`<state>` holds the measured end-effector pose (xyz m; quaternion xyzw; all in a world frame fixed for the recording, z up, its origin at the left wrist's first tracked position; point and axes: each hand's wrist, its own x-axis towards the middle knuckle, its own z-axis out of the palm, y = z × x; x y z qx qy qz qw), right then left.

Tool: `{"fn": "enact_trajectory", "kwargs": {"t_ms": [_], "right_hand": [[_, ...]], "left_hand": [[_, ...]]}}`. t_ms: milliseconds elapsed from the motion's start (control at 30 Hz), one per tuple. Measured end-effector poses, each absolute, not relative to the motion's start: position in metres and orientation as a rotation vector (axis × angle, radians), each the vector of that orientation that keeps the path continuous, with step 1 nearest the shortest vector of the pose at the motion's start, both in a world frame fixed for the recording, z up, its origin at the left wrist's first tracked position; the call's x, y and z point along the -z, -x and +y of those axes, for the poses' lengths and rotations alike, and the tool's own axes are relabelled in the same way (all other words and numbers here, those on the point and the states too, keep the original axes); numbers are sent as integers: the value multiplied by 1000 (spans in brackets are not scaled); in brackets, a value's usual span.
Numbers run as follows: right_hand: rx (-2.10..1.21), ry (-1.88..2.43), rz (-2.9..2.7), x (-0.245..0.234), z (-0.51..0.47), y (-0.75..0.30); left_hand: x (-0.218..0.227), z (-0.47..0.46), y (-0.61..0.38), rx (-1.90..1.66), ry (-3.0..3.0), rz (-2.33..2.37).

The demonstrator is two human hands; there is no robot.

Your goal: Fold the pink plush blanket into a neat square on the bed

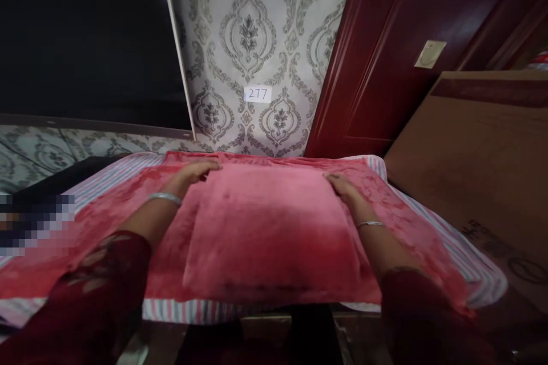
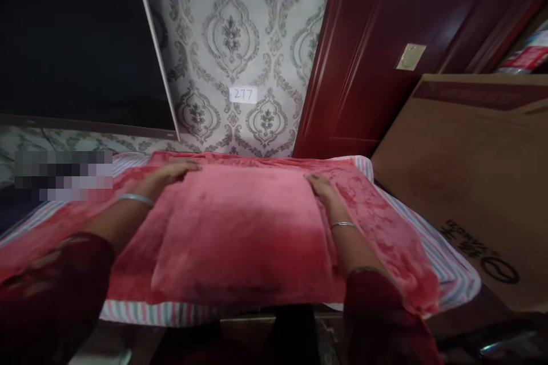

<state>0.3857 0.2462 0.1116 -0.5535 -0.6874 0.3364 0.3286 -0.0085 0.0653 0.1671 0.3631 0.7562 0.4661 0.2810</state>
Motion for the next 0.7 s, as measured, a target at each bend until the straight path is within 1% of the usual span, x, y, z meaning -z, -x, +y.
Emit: {"fn": "enact_trajectory", "kwargs": {"t_ms": [100, 200, 367, 500, 567, 633, 700], "right_hand": [[-851, 1576, -1829, -71, 254, -366], [-807, 1626, -1878, -54, 262, -364], [-764, 1655, -1986, -51, 268, -374], [-598, 1668, -2038, -59, 265, -366], [-462, 1593, -2143, -66, 257, -354], [-287, 1478, -2310, -72, 245, -339], [-148, 1420, -2467, -74, 232, -326]], "left_hand": [[-116, 82, 2, -1183, -873, 2059], [-94, 88, 1, -1194, -879, 2061], [-95, 88, 12, -1131, -969, 2111], [-102, 90, 7, -1043, -1117, 2283], [-105, 91, -5, -1000, -1236, 2344], [-107, 92, -23, -825, -1495, 2371], [-105, 91, -41, -519, -1808, 2376]]}}
